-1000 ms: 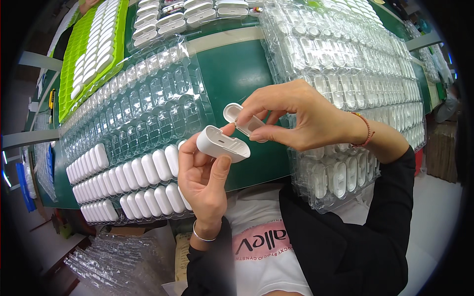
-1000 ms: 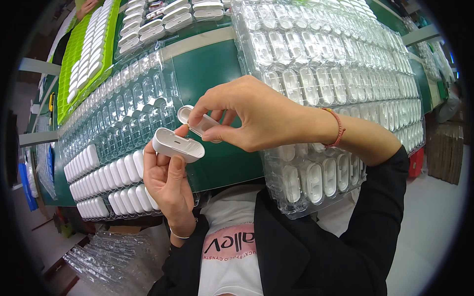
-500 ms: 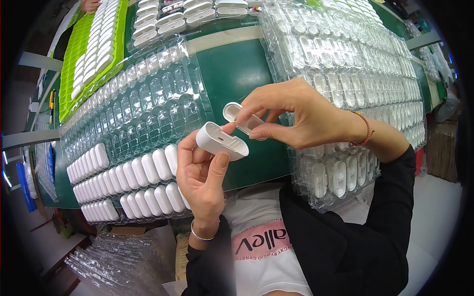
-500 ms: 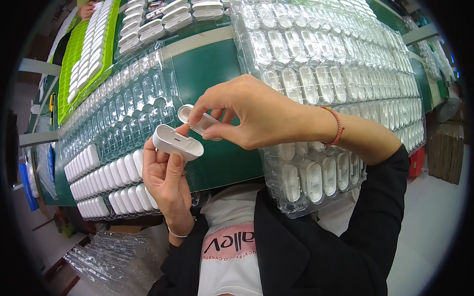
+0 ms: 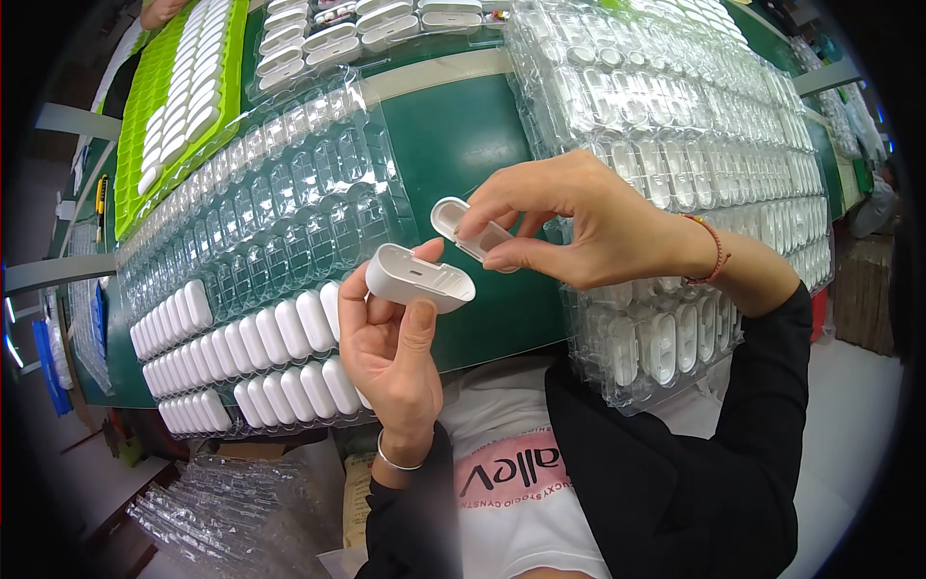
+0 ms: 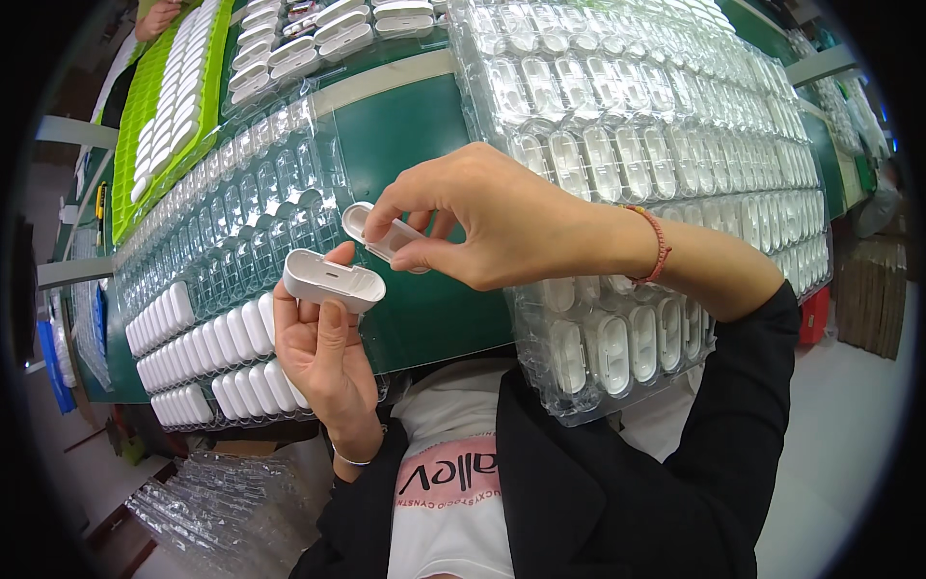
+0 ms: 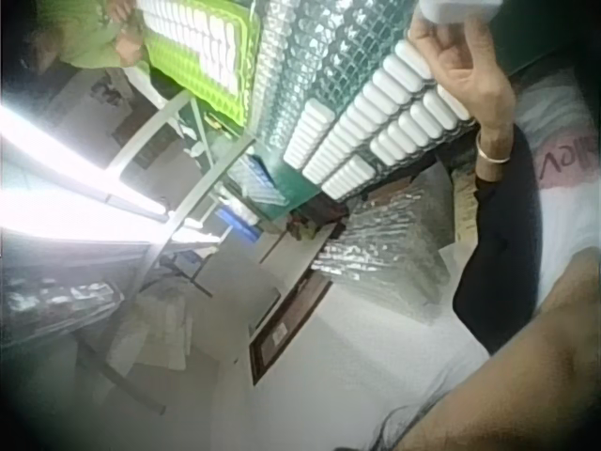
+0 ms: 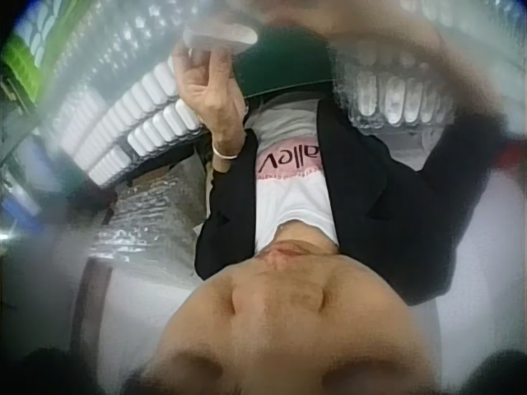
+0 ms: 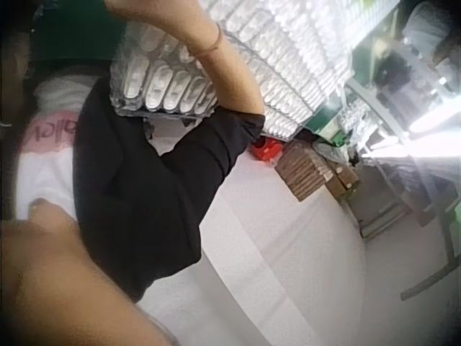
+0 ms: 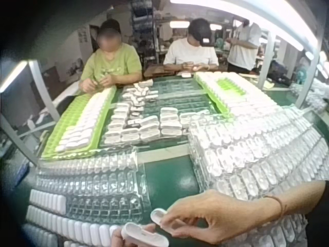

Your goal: The person repeatedly picks up white earbud cases and clear plastic lids from a green workbench. They open the cases, place the lids inside, and then close them. The person handles the items one at a time in a repetitive assembly loop.

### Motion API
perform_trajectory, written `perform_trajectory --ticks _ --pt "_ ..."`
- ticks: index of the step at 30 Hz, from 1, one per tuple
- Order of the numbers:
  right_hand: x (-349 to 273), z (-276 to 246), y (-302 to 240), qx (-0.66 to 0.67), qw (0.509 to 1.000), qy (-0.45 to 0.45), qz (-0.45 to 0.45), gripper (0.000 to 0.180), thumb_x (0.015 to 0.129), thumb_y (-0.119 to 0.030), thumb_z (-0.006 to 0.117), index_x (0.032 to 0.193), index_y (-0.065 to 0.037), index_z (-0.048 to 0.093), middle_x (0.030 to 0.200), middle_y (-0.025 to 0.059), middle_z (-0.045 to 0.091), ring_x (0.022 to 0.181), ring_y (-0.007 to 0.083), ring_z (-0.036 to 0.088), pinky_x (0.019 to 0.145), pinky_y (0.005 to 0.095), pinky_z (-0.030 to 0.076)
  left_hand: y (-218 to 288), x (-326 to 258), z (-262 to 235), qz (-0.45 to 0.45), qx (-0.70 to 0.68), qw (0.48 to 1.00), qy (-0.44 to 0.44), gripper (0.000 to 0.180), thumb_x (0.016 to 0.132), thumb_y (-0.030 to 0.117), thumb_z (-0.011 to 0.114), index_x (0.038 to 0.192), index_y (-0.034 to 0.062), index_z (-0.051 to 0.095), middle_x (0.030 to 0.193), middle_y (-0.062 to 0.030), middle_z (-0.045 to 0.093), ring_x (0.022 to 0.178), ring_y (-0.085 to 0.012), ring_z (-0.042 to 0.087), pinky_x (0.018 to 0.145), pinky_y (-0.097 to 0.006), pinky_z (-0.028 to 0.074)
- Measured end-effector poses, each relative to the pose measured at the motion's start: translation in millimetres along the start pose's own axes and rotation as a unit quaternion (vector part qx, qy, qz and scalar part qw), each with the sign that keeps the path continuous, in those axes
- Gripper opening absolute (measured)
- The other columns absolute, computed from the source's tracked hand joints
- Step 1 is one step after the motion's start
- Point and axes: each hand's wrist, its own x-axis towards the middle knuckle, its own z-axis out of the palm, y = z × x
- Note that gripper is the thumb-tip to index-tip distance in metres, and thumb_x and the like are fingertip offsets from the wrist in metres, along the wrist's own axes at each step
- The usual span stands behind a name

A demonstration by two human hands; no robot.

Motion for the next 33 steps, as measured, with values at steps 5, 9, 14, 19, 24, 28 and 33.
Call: perform_trajectory --ticks 5,9,14,19,24,28,33 --pt "0 -1 -1 -0.003 1.000 -0.006 0.007 0.021 0.080 -0.003 0.070 0.101 -0.004 0.067 0.099 0.0079 0.067 0.081 0.0154 0.066 0.066 0.0260 0.057 -2 0 0 -0.007 -0.008 1.000 -0.012 0.039 0.095 0.009 0.055 0.127 -0.0046 0.038 0.123 -0.0257 0.056 0.108 -0.0187 0.059 0.091 -0.030 0.048" --pt "1 0 -1 -0.004 1.000 -0.006 0.007 0.020 0.080 -0.003 0.070 0.100 -0.004 0.067 0.099 0.0083 0.068 0.081 0.0159 0.066 0.066 0.0260 0.057 -1 0 0 -0.011 -0.010 1.000 -0.017 0.038 0.095 0.008 0.055 0.127 -0.0046 0.038 0.123 -0.0260 0.056 0.108 -0.0192 0.059 0.091 -0.030 0.048" --pt "0 -1 -1 -0.003 1.000 -0.015 0.011 0.021 0.081 -0.003 0.069 0.101 -0.004 0.068 0.100 0.0090 0.068 0.082 0.0168 0.067 0.067 0.0263 0.057 -2 1 -2 -0.016 -0.012 1.000 -0.016 0.039 0.095 0.008 0.055 0.127 -0.0048 0.038 0.122 -0.0261 0.057 0.108 -0.0196 0.059 0.091 -0.031 0.049" --pt "0 0 -2 -0.010 1.000 -0.012 -0.006 0.021 0.082 0.001 0.065 0.102 -0.004 0.069 0.100 0.0098 0.068 0.082 0.0172 0.067 0.066 0.0267 0.057 0 0 -2 -0.016 -0.020 1.000 -0.017 0.039 0.094 0.007 0.054 0.128 -0.0054 0.037 0.122 -0.0259 0.057 0.109 -0.0201 0.059 0.091 -0.031 0.049" --pt "1 1 0 -0.022 0.999 0.021 -0.024 0.018 0.080 -0.003 0.068 0.098 0.000 0.068 0.094 0.0126 0.070 0.078 0.0219 0.069 0.065 0.0294 0.058 -1 -1 -3 -0.022 -0.024 0.999 -0.018 0.043 0.093 0.007 0.056 0.130 -0.0067 0.037 0.119 -0.0222 0.058 0.111 -0.0204 0.058 0.091 -0.032 0.049" --pt "0 4 0 -0.058 0.997 0.042 -0.041 0.017 0.080 0.001 0.068 0.096 -0.003 0.069 0.092 0.0097 0.068 0.077 0.0182 0.067 0.062 0.0254 0.056 -2 0 3 -0.055 -0.049 0.997 -0.018 0.045 0.092 0.007 0.058 0.130 -0.0068 0.039 0.118 -0.0180 0.058 0.110 -0.0196 0.058 0.091 -0.032 0.050" --pt "-4 7 -2 -0.131 0.987 0.056 -0.071 0.018 0.078 0.003 0.070 0.094 -0.003 0.068 0.089 0.0088 0.066 0.073 0.0177 0.065 0.058 0.0247 0.053 -6 1 7 -0.065 -0.049 0.996 -0.024 0.045 0.091 0.006 0.059 0.129 -0.0065 0.040 0.116 -0.0147 0.058 0.107 -0.0181 0.058 0.090 -0.032 0.049"
